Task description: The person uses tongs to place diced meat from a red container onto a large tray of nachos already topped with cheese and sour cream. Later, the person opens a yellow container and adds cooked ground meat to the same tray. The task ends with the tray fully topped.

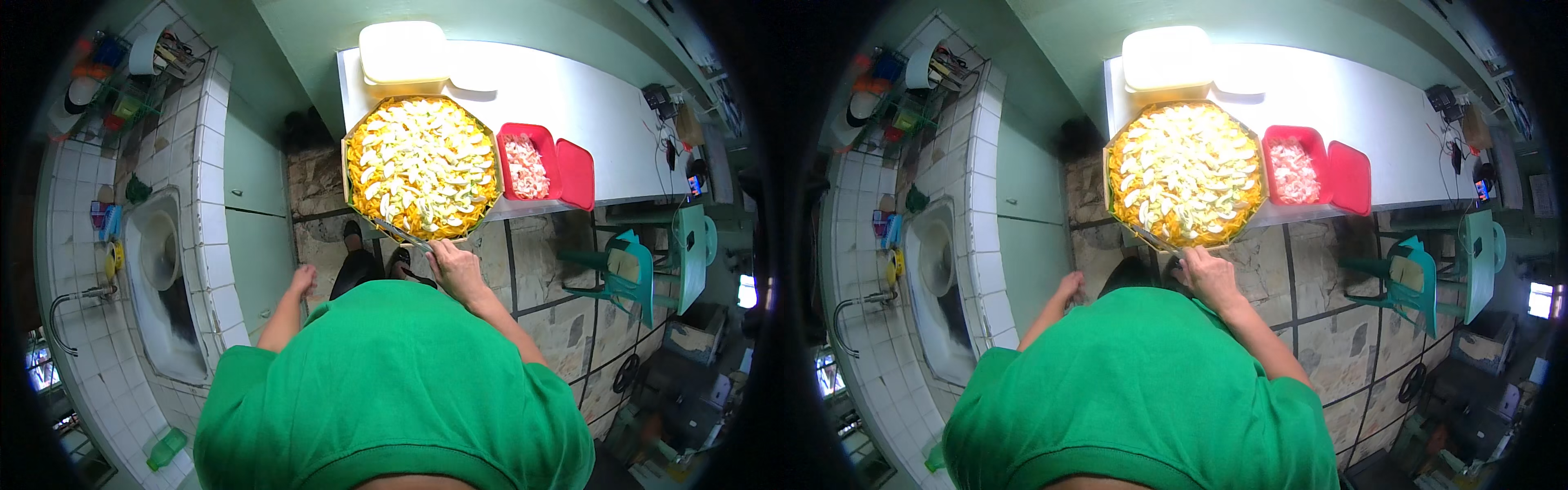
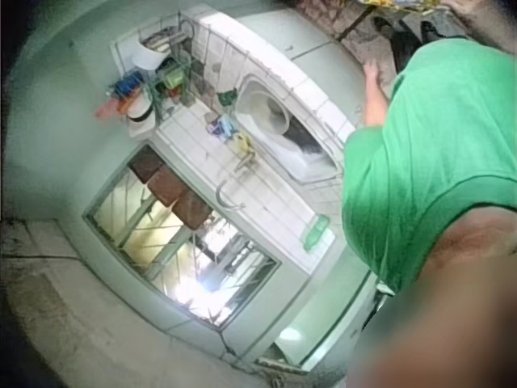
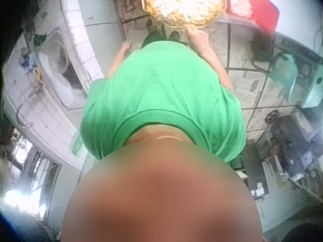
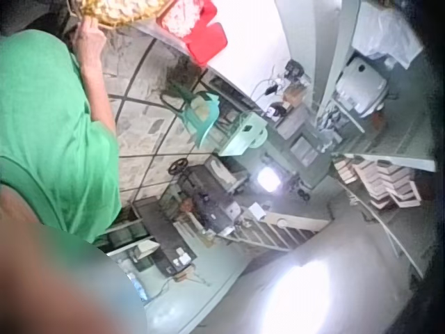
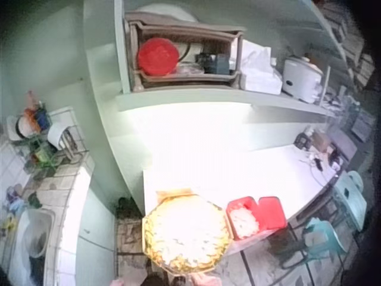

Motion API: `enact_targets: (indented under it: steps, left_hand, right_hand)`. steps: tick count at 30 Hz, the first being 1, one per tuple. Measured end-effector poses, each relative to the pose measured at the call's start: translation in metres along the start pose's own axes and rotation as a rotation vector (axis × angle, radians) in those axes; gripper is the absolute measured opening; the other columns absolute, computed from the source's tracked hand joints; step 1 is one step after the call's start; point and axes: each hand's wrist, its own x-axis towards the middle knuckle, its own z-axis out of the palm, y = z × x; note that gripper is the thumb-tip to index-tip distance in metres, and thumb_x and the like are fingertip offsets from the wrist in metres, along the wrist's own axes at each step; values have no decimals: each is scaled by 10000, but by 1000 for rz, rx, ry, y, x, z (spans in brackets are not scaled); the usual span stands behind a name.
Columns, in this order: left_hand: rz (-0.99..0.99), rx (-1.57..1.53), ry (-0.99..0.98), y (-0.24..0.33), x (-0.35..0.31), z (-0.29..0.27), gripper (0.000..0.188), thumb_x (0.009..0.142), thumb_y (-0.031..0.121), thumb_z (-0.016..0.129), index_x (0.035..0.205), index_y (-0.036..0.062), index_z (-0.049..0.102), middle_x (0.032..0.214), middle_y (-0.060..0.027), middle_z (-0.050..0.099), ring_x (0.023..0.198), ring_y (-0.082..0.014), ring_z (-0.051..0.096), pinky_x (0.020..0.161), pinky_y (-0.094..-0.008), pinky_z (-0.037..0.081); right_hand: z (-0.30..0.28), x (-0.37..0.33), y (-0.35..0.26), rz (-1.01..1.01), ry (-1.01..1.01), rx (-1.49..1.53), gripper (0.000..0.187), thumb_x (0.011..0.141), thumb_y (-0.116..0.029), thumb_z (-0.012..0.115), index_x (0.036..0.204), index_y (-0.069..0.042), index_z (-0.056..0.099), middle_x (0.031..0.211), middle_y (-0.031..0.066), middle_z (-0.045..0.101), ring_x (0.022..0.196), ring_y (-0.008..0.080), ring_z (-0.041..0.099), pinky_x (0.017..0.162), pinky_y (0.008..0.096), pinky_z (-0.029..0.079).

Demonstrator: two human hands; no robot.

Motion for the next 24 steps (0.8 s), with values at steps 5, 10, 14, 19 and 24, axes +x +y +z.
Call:
enact_targets:
  steps: [5, 10, 14, 19, 24]
  left_hand:
    - [-164, -57, -57, -76, -10, 17, 371, 965, 365, 493, 1276, 173, 560, 982, -36, 607, 703, -210, 573, 505, -369, 405]
    - [-192, -145, -48, -98, -24, 25, 398, 964, 395, 496, 1300, 186, 537, 1039, -26, 606, 758, -207, 573, 589, -392, 433]
    - [-178, -240, -20, -70, -22, 25, 416, 962, 429, 493, 1303, 193, 528, 1060, -15, 610, 795, -193, 578, 657, -400, 453]
    - [-129, -204, -41, -22, -30, 24, 428, 963, 445, 488, 1306, 193, 523, 1067, -5, 612, 812, -165, 588, 666, -385, 465]
    - [-126, -172, -41, 3, -35, 25, 427, 968, 439, 481, 1328, 212, 510, 1065, 3, 613, 802, -157, 588, 656, -352, 464]
  right_hand:
    - [2, 11, -3, -8, -20, -48, 179, 904, -204, 599, 1027, -74, 592, 855, 105, 620, 655, 321, 648, 551, 417, 529]
    - [-5, 3, -1, 24, -32, -62, 177, 906, -203, 597, 1026, -73, 591, 858, 109, 619, 638, 323, 645, 537, 421, 519]
    - [-6, 3, 1, 25, -28, -60, 161, 902, -205, 589, 964, -59, 562, 831, 118, 589, 635, 334, 641, 547, 432, 525]
    - [-1, 2, 0, -8, 1, -50, 198, 908, -207, 594, 1060, -79, 592, 857, 108, 615, 644, 320, 646, 554, 425, 520]
    - [-4, -1, 5, 31, -23, -84, 206, 909, -222, 593, 1059, -81, 592, 890, 103, 628, 671, 318, 656, 572, 426, 530]
